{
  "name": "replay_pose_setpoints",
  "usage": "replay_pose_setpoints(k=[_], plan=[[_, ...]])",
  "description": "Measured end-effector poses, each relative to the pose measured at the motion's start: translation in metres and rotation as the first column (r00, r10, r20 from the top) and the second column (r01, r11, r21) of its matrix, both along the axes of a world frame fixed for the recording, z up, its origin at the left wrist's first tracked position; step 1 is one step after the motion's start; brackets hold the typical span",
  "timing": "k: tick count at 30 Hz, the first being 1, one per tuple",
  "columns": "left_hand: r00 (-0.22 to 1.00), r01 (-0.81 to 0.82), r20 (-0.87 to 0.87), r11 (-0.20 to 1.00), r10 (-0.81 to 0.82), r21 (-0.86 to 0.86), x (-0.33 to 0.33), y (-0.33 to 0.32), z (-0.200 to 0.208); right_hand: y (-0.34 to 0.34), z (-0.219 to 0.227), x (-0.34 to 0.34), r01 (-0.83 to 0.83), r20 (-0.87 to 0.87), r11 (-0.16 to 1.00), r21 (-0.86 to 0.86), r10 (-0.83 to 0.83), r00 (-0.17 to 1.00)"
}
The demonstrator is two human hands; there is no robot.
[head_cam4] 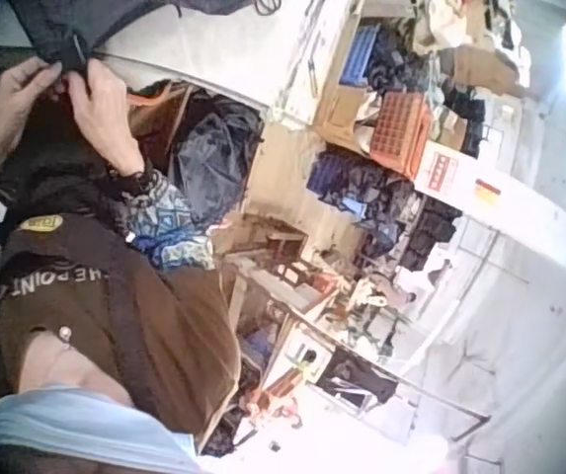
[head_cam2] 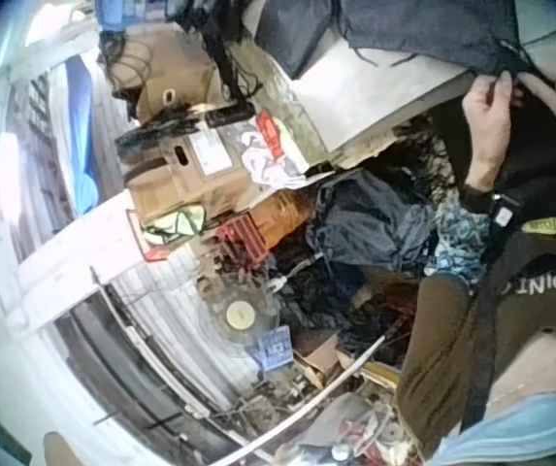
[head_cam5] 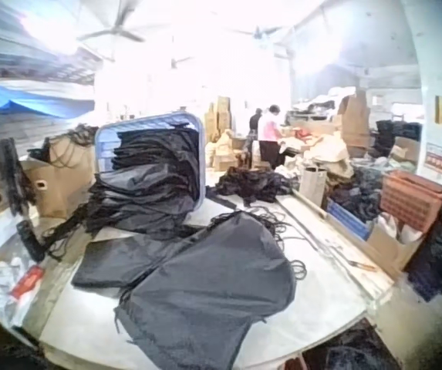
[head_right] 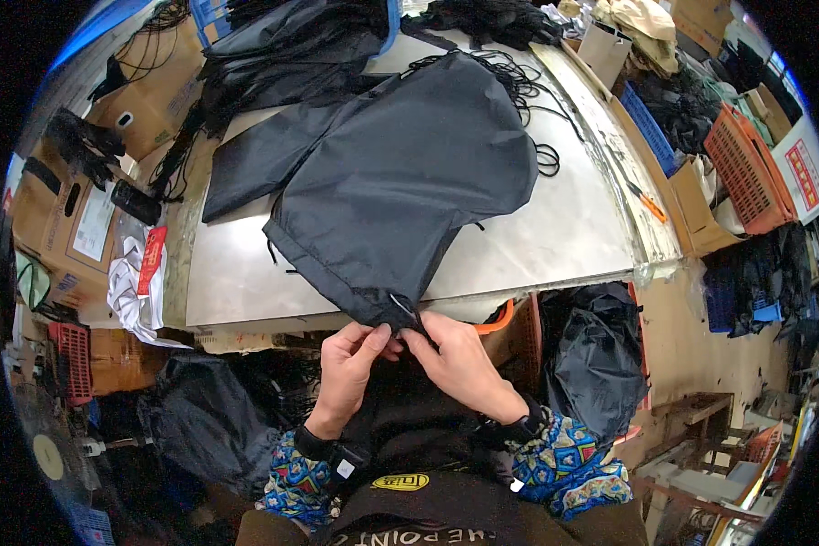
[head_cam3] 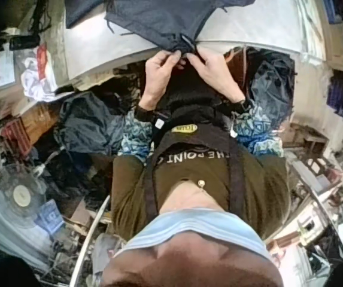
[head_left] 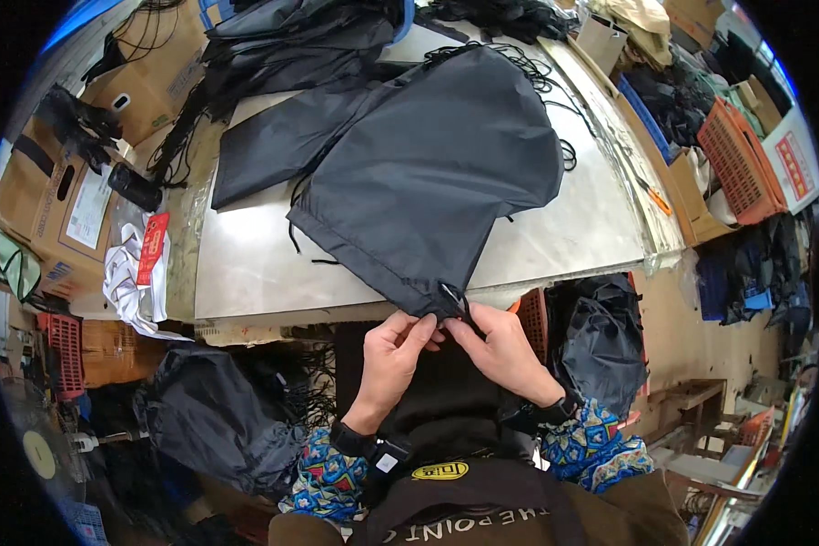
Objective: The person assembles black drawstring bags by threading black cords through the top hems using a metal hook tool. They repeatedly pick up bags and cords, pull the cords through the fabric channels, and place the finished items on a pile on the table.
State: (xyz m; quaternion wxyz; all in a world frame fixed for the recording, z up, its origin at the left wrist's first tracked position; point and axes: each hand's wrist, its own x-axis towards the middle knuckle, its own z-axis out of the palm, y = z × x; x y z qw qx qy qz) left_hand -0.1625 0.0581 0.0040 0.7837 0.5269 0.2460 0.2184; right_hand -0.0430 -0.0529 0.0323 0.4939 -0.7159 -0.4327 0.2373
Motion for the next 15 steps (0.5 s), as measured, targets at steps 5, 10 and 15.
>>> replay_pose_setpoints(k=[5,10,15], plan=[[0.996,-0.063,0.042,0.951,0.079,-0.302,0.004,0.002,0.014,-0.009,0.020,0.000,0.025,0.078,1.000,0.008,-0.026,0.997],[0.989,-0.068,0.093,0.920,0.112,-0.386,0.009,-0.001,0.021,-0.025,0.022,-0.013,0.028,0.297,0.998,-0.055,-0.011,0.955],[0.988,-0.100,0.082,0.945,0.131,-0.312,0.010,-0.003,0.020,-0.022,0.014,-0.014,0.062,0.386,0.996,-0.064,-0.033,0.922]])
